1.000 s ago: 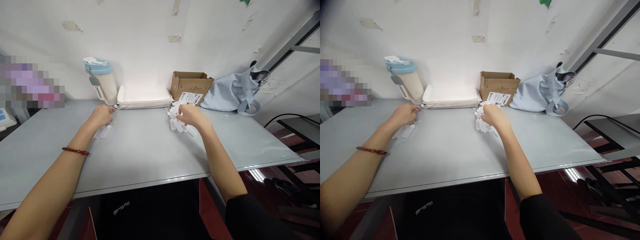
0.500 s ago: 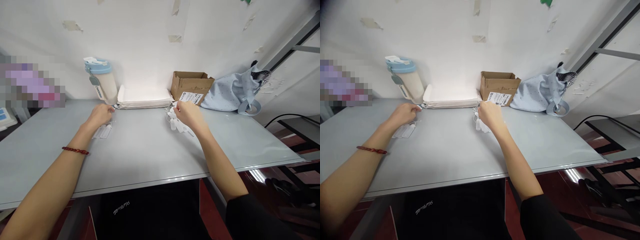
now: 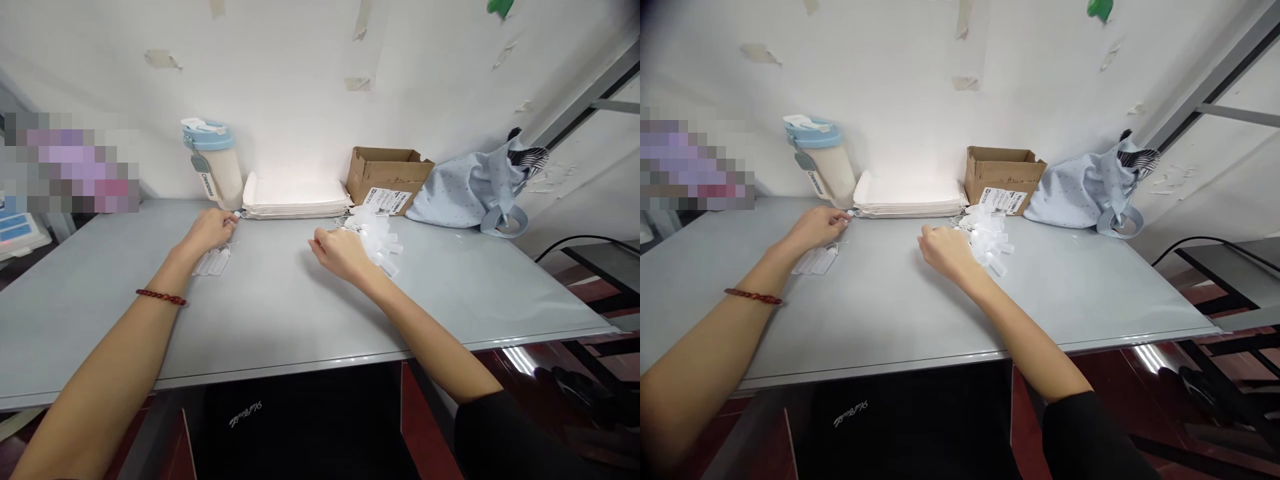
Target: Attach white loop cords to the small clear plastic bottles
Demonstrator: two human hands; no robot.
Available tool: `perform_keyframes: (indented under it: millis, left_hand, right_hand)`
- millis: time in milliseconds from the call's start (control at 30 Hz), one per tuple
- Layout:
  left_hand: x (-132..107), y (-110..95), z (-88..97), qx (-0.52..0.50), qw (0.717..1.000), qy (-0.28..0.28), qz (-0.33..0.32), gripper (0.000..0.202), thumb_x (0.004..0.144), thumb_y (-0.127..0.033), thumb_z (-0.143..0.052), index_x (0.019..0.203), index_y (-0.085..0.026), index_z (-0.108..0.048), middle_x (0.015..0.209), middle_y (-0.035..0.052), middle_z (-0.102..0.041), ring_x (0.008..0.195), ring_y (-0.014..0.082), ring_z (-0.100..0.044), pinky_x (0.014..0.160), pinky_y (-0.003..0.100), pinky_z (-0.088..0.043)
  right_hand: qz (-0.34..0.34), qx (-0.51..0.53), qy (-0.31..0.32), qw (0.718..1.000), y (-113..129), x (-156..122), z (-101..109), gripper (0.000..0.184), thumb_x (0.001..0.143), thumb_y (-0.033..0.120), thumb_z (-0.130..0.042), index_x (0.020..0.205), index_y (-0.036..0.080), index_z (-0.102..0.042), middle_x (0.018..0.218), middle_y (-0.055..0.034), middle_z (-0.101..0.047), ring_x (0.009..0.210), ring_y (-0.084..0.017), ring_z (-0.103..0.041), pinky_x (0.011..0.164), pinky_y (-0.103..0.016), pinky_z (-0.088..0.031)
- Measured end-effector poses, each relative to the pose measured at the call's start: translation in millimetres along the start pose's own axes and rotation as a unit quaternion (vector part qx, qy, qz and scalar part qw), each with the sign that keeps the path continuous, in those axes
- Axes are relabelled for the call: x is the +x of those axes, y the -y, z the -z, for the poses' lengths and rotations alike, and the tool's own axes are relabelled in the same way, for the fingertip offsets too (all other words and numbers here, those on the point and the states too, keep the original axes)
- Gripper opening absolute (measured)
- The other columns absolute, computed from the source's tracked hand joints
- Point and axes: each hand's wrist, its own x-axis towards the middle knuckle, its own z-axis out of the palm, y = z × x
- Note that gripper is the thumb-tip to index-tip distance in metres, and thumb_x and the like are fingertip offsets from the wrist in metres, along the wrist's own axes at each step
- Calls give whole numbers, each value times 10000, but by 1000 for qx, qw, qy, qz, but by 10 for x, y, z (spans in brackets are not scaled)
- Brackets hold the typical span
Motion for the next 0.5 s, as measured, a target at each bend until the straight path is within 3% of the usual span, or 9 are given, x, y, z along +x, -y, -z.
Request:
perform_keyframes:
  millis: [167, 300, 500]
  left_hand:
    - [-30, 34, -2, -30, 999, -6, 18, 219, 734, -158, -530, 866, -140, -704, 718, 36, -650, 735, 216, -572, 678, 275, -407]
    - [-63, 11, 66, -51, 998, -18, 29, 166, 693, -162, -566, 811, -145, -682, 728, 32, -644, 728, 207, -573, 703, 284, -415]
    - [-129, -149, 227, -84, 992, -68, 58, 187, 705, -236, -593, 866, -150, -631, 905, 80, -683, 844, 221, -620, 806, 308, -451]
  right_hand:
    - [83, 88, 22, 992, 253, 16, -170, 244, 960, 266, -358, 970, 140, -566, 893, -118, -673, 742, -210, -610, 607, -283, -325]
    - [153, 229, 30, 961, 461, 156, -303, 205, 932, 250, -457, 1077, 117, -515, 995, -116, -632, 824, -182, -595, 718, -283, -408]
    - [185, 359, 38, 914, 827, 497, -443, 546, 822, 413, -645, 1214, 95, -436, 1175, -173, -533, 1055, -234, -552, 861, -359, -457]
